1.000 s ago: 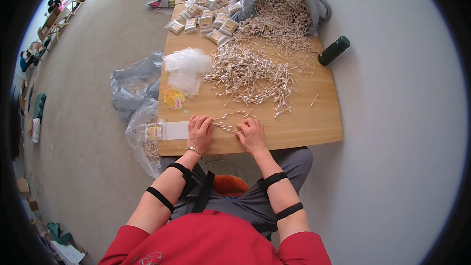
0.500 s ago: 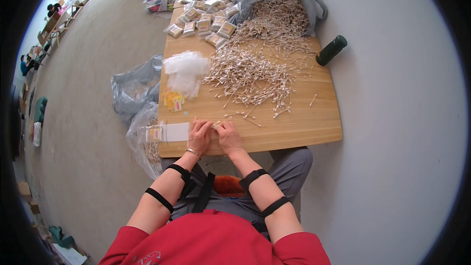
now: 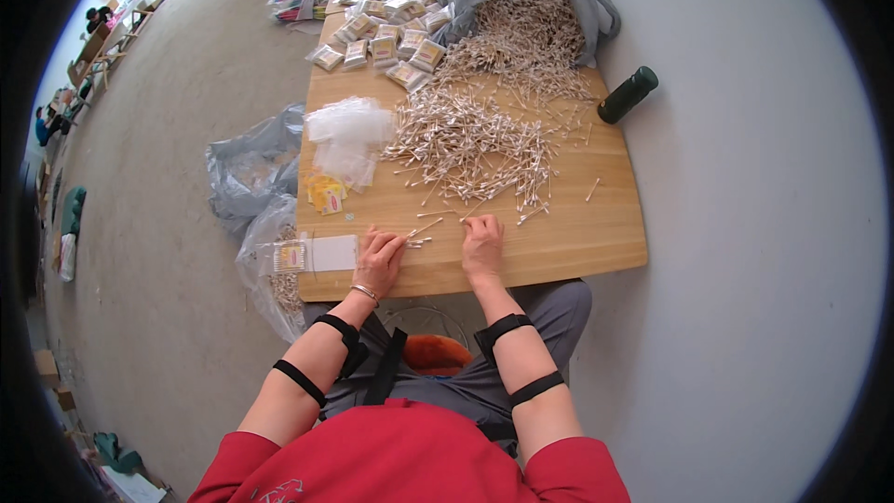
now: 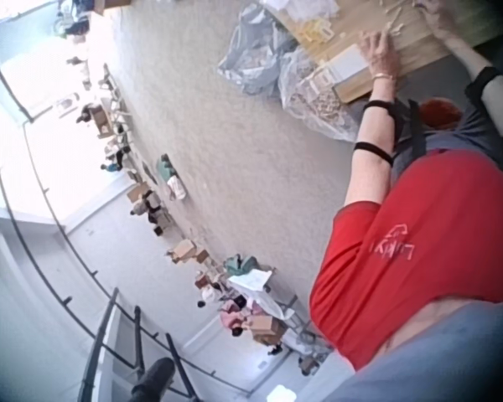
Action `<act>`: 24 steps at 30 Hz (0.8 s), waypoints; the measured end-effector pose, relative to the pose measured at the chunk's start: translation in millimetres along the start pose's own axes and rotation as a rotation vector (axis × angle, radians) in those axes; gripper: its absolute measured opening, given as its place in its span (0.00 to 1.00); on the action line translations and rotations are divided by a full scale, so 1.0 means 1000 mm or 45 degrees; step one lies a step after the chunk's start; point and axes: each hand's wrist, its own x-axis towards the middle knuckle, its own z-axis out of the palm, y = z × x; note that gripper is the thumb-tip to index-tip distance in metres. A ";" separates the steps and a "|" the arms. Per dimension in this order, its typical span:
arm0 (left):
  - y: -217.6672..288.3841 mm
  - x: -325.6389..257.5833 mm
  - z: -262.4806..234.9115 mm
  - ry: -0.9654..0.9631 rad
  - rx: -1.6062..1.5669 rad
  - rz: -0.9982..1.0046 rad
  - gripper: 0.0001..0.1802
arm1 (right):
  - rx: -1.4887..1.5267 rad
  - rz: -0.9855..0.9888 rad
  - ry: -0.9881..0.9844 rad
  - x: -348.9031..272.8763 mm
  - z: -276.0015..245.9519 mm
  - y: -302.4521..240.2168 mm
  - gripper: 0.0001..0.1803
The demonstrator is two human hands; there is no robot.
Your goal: Counting and packaging cotton swabs into small plastic bags at a production table.
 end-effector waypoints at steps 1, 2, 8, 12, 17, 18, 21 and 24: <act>0.000 0.000 0.001 0.012 -0.015 -0.005 0.10 | 0.071 0.010 -0.006 0.001 0.006 -0.005 0.05; 0.000 -0.001 0.002 0.025 -0.030 -0.010 0.10 | 0.075 0.008 -0.006 0.003 0.010 -0.009 0.05; 0.005 0.002 0.002 0.086 -0.005 -0.081 0.09 | 0.111 -0.121 -0.082 0.016 0.017 -0.023 0.07; 0.004 0.001 0.001 0.077 0.031 -0.077 0.09 | 0.072 -0.493 -0.160 0.029 0.008 -0.038 0.10; 0.006 0.004 0.001 0.087 -0.005 -0.081 0.08 | 0.062 -0.637 -0.334 0.033 0.015 -0.027 0.10; 0.006 0.004 0.001 0.089 -0.003 -0.083 0.08 | 0.026 -0.663 -0.332 0.032 0.016 -0.023 0.08; 0.006 0.004 0.001 0.106 -0.010 -0.094 0.07 | -0.018 -0.675 -0.269 0.028 0.013 -0.009 0.04; 0.006 0.004 0.000 0.105 -0.027 -0.089 0.06 | -0.050 -0.614 -0.187 0.024 0.006 0.000 0.02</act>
